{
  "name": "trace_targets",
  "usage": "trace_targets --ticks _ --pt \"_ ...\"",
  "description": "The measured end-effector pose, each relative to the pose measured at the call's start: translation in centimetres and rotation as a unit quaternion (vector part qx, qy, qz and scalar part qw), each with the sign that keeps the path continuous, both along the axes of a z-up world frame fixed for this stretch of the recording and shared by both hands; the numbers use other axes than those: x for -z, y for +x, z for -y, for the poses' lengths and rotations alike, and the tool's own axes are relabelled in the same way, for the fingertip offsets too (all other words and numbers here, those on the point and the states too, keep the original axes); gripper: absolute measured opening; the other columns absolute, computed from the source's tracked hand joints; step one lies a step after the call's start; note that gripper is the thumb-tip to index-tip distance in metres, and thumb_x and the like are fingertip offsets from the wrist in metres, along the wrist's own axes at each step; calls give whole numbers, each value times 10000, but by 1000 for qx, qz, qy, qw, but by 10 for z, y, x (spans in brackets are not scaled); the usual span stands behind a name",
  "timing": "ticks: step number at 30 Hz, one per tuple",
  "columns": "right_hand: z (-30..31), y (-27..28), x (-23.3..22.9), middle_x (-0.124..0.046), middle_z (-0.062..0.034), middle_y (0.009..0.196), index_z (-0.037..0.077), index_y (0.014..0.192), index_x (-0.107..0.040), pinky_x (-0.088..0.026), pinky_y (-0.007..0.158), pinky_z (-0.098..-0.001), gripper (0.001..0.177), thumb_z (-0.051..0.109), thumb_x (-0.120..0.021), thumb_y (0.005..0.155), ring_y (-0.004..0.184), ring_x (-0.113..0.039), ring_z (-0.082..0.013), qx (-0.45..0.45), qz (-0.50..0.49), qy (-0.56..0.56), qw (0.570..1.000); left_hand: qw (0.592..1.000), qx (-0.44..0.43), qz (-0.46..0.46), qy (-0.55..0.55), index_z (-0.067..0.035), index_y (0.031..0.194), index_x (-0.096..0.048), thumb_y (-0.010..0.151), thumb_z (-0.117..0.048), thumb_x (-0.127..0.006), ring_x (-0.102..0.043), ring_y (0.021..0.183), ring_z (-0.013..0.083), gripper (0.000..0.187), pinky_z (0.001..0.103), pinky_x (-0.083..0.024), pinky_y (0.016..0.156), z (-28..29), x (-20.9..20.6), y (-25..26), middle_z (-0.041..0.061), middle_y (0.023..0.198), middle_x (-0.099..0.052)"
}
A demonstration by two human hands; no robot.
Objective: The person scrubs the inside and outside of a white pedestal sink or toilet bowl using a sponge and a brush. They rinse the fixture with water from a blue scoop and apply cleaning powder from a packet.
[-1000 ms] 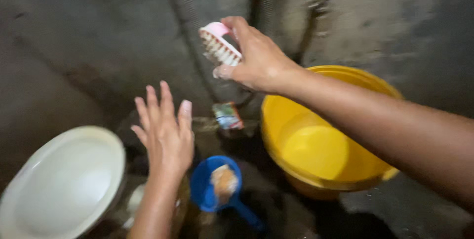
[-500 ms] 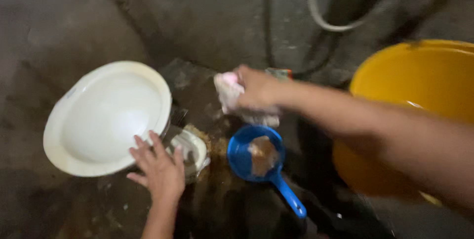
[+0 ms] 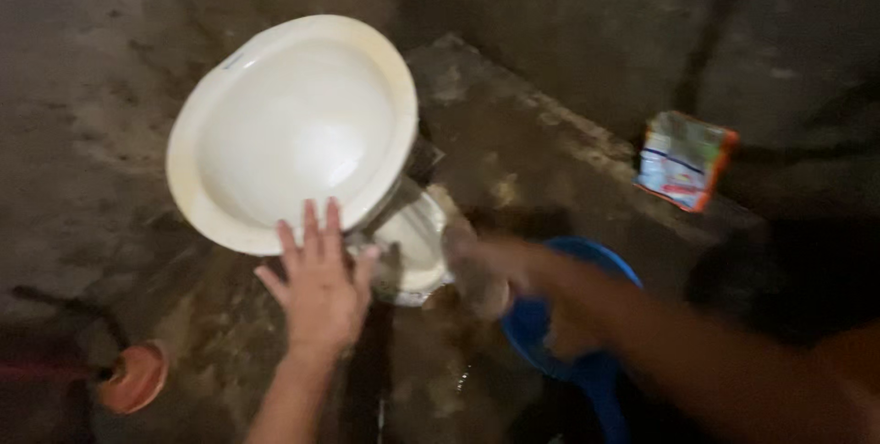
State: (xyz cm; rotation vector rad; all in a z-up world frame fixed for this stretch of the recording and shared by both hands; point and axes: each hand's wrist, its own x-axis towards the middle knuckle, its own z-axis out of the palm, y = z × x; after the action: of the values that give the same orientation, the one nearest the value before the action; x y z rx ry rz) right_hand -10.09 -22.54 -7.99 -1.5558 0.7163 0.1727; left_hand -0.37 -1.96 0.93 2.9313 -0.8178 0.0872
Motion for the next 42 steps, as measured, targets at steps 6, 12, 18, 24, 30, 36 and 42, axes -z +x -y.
trace_targets --ticks 6,12,18,24,30,36,42 --pt "-30 -18 38 -752 -162 987 44 1207 -662 -601 761 -443 547 413 -764 817 840 -717 -273 1 23 37 999 998 41 39 16 -219 1631 -88 1022 -635 -362 18 1532 392 786 746 45 1128 30 -1 -11 109 1704 -51" --pt "0 -7 34 -746 -171 1007 55 1257 -625 -598 768 -444 563 407 -747 835 852 -718 -285 51 62 22 997 999 39 17 17 -257 1625 -135 978 -621 -389 -21 1535 376 785 749 10 1141 29 -1 -16 104 1678 -117" --pt "36 59 41 -739 -180 1026 66 1307 -587 -596 775 -444 582 401 -730 852 863 -719 -298 136 138 -20 981 998 12 68 -12 -285 1591 -235 977 -530 -508 -83 1525 420 715 776 -5 1142 8 10 -11 137 1624 -228" --pt "1 115 109 -733 -189 1045 77 1357 -550 -593 782 -444 603 395 -712 870 875 -719 -311 191 146 -51 969 982 59 174 -47 -163 1547 -291 851 -420 -704 -143 1487 492 849 827 -18 1146 -2 29 -1 229 1561 -268" --pt "-53 97 200 -727 -198 1065 88 1407 -512 -590 789 -445 627 389 -695 888 886 -720 -324 182 47 -130 973 980 61 168 -90 -148 1511 -363 796 -355 -754 -191 1459 484 840 830 -43 1122 -3 33 -2 196 1487 -332" --pt "4 161 217 -739 -159 1031 69 1171 -664 -556 830 -440 348 283 -707 900 947 -713 -339 139 199 -251 937 980 72 176 -66 -147 1546 -357 801 -235 -736 -212 1440 491 841 827 -29 1143 -4 33 0 210 1467 -334" --pt "-1 141 184 -730 -177 961 36 1063 -691 -560 820 -428 362 365 -541 1049 884 -710 -298 118 148 -176 966 980 102 163 -57 -158 1583 -321 783 -227 -746 -216 1469 466 908 816 30 1155 -14 33 6 202 1493 -342"
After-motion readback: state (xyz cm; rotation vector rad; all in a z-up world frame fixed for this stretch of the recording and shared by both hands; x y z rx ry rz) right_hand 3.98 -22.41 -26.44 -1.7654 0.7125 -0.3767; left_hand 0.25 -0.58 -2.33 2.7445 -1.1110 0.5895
